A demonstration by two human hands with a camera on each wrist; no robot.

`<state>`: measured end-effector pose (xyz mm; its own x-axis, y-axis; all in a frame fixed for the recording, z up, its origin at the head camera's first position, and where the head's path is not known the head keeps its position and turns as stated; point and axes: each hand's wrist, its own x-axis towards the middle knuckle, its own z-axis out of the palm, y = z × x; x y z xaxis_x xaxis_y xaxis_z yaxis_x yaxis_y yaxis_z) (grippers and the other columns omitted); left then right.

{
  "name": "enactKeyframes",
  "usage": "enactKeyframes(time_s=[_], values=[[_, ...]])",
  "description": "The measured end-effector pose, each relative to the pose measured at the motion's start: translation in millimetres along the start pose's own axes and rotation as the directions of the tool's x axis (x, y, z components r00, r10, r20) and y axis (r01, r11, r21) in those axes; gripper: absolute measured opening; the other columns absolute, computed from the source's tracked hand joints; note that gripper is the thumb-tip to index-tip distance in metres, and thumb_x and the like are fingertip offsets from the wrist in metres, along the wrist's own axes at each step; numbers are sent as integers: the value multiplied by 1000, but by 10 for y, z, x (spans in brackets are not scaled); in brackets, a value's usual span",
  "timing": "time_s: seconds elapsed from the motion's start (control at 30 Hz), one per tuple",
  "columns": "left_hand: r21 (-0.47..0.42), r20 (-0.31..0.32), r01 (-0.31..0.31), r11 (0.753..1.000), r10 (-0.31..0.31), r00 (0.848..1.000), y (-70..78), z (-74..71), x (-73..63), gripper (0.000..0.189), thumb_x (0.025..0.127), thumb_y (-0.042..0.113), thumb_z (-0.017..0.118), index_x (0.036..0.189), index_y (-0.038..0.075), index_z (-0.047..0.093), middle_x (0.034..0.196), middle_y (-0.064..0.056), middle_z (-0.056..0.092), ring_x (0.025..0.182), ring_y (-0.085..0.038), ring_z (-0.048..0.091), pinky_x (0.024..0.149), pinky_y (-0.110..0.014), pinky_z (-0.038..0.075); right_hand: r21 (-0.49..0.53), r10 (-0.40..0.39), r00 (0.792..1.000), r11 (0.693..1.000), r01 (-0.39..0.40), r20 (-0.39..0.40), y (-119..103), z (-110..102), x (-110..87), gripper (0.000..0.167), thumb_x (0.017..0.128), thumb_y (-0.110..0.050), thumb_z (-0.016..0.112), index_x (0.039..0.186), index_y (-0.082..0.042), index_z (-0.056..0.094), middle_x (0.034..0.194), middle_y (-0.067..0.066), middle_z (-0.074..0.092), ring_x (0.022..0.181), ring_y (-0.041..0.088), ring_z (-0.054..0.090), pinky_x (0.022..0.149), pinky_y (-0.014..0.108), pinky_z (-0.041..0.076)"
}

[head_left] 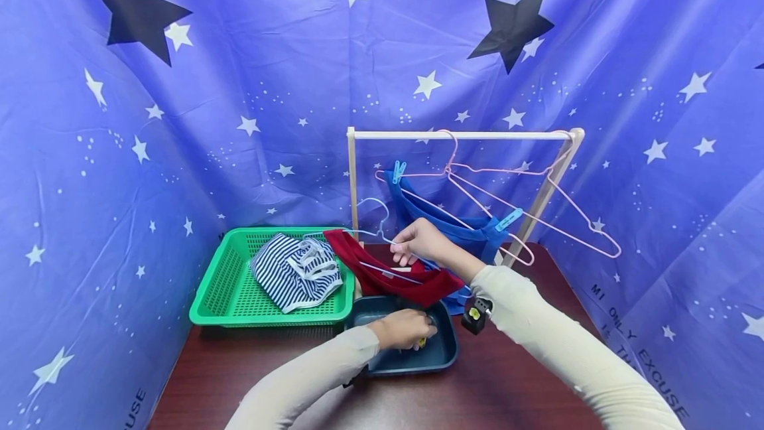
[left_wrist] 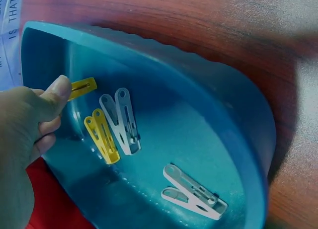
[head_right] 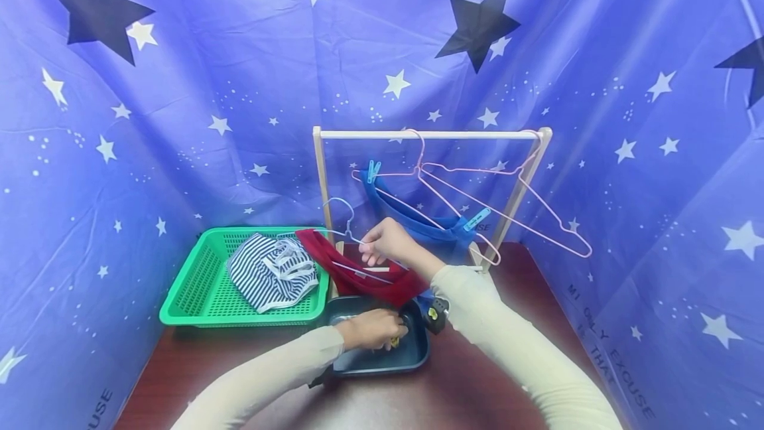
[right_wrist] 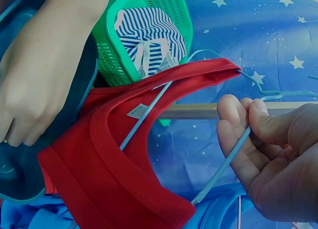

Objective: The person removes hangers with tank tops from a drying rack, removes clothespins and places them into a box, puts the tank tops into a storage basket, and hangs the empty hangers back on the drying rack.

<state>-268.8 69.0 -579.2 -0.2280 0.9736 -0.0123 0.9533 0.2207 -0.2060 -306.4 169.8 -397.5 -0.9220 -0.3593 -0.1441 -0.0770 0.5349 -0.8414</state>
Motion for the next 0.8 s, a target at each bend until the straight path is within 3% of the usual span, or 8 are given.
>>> enactKeyframes(time_s=[0.17, 0.47, 0.63, 0.8], values=[[-29, 6, 38, 999, -38, 999, 15, -31, 8, 23, 86, 27, 83, 105, 22, 72, 89, 12, 71, 83, -4, 66, 74, -16, 53, -10, 5, 1000, 1000, -5, -6, -6, -6, 7, 16, 97, -3, 66, 100, 10, 75, 79, 18, 76, 62, 16, 72, 65, 33, 63], [-55, 69, 122, 991, -118, 991, 12, -7, 28, 23, 84, 27, 84, 102, 23, 71, 84, 13, 69, 77, -2, 65, 69, -16, 52, -8, 19, 1000, 1000, -19, -12, -1, -14, -8, 16, 97, -4, 67, 100, 8, 76, 78, 15, 76, 61, 13, 71, 68, 37, 63], [-54, 110, 181, 982, -175, 978, 10, 16, -10, 22, 83, 32, 85, 98, 24, 71, 81, 13, 68, 73, -3, 61, 67, -18, 50, -2, 23, 1000, 1000, -24, -16, -12, -18, -46, 16, 97, -4, 67, 100, 8, 76, 78, 15, 76, 64, 17, 73, 74, 45, 63], [-58, 186, 209, 976, -195, 963, 34, 61, -57, 16, 83, 29, 84, 91, 25, 71, 79, 11, 66, 72, -5, 56, 67, -19, 47, -5, 24, 1000, 1000, -24, -8, -15, 1, -42, 17, 97, -5, 67, 101, 8, 76, 80, 16, 77, 64, 18, 73, 70, 37, 63]])
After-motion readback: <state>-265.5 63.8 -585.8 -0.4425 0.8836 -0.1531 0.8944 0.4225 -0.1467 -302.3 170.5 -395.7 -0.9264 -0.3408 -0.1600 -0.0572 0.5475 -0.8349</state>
